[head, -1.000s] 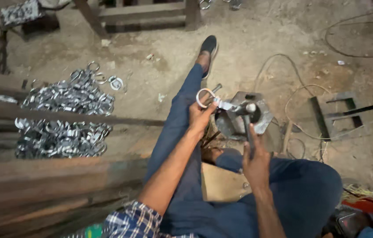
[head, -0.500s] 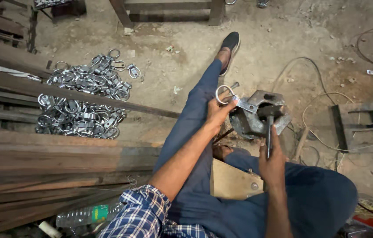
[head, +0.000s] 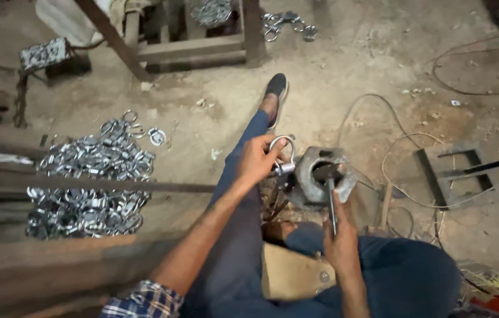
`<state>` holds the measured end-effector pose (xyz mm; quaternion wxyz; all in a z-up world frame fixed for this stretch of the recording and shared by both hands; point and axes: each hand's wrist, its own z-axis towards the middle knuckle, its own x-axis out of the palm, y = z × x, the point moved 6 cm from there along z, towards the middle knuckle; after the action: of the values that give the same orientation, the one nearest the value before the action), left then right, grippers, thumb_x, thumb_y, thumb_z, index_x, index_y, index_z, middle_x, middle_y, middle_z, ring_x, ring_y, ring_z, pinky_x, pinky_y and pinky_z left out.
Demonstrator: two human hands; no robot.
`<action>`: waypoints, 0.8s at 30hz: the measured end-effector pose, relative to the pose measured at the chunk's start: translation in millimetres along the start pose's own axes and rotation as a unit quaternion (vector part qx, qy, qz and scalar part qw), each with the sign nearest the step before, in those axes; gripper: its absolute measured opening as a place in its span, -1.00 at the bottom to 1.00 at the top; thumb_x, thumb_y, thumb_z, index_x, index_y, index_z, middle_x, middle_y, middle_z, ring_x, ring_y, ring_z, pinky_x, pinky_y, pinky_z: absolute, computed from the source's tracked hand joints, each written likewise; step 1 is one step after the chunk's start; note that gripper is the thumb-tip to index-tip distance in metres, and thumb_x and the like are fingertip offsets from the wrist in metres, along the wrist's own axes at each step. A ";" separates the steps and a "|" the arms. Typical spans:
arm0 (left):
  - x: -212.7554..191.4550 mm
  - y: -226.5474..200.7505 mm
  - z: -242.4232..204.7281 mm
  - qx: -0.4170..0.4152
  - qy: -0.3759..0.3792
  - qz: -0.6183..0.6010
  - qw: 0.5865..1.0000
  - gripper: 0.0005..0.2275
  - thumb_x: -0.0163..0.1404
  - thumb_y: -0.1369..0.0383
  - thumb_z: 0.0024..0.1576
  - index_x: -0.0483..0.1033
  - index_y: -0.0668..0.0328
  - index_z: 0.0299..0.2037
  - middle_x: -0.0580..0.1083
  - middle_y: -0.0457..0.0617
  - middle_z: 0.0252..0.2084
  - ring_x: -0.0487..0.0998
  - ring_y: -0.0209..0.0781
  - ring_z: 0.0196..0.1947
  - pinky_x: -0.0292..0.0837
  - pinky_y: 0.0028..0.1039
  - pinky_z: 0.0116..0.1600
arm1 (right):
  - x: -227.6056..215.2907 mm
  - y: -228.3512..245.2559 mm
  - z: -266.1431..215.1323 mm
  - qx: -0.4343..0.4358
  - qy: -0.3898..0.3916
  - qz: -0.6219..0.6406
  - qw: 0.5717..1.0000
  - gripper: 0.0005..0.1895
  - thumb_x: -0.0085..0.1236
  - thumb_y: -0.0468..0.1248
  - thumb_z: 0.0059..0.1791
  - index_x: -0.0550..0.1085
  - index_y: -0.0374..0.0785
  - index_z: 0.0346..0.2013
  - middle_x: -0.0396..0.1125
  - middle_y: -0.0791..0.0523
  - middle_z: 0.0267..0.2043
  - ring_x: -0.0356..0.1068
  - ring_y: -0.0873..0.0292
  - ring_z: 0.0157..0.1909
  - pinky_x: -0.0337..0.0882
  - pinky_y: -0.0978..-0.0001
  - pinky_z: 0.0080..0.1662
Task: The person sits on the floor and uses a hammer to strike a metal part held in a vise. They repeatedly reposition the part and hammer it, then remove the finished piece and place it on a nearby pile of similar metal parts.
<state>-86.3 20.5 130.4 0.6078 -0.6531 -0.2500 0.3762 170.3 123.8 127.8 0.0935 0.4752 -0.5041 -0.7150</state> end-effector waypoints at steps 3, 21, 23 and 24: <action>1.1 -33.8 39.9 0.096 0.032 0.026 0.994 -0.71 0.05 0.18 0.25 0.59 0.31 -0.26 0.58 0.03 -0.41 0.68 -0.28 -0.44 0.53 -0.45 -0.37 | -5.2 9.5 1.1 -0.100 -0.031 -0.023 0.994 -0.25 -0.02 -0.50 -0.05 0.17 -0.16 0.47 0.29 -0.32 0.17 0.34 -0.35 0.20 0.33 0.11 0.13; -7.1 -73.2 295.1 0.366 0.056 0.400 0.838 -0.54 0.35 0.23 -0.08 0.52 0.24 -0.02 0.53 0.25 -0.11 0.53 0.27 -0.09 0.42 -0.06 -0.06 | 5.9 -24.0 12.4 0.030 0.030 -0.005 0.999 -0.24 0.00 -0.45 -0.04 0.15 -0.05 0.46 0.29 -0.20 0.28 0.23 -0.12 0.40 0.29 0.18 0.22; -0.4 -20.2 211.5 0.196 0.159 0.227 0.941 -0.59 0.27 0.33 -0.08 0.54 0.15 0.01 0.57 0.03 -0.09 0.60 -0.09 -0.08 0.52 -0.28 0.01 | 2.0 -14.6 12.8 -0.015 0.018 -0.023 0.999 -0.22 0.01 -0.47 -0.06 0.14 -0.10 0.47 0.27 -0.27 0.26 0.18 -0.22 0.41 0.25 0.12 0.23; 9.3 1.3 170.5 0.120 0.203 0.284 0.929 -0.61 0.29 0.26 -0.01 0.56 0.11 0.02 0.56 0.04 -0.09 0.60 -0.07 -0.15 0.52 -0.29 -0.03 | -1.0 -7.9 12.9 -0.051 -0.004 -0.046 0.998 -0.20 0.02 -0.47 -0.08 0.14 -0.11 0.47 0.26 -0.29 0.25 0.20 -0.27 0.37 0.25 0.09 0.23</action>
<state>-216.5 130.9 131.1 0.5870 -0.6813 0.1217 0.4201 163.6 136.4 122.6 0.0827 0.4896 -0.4453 -0.7451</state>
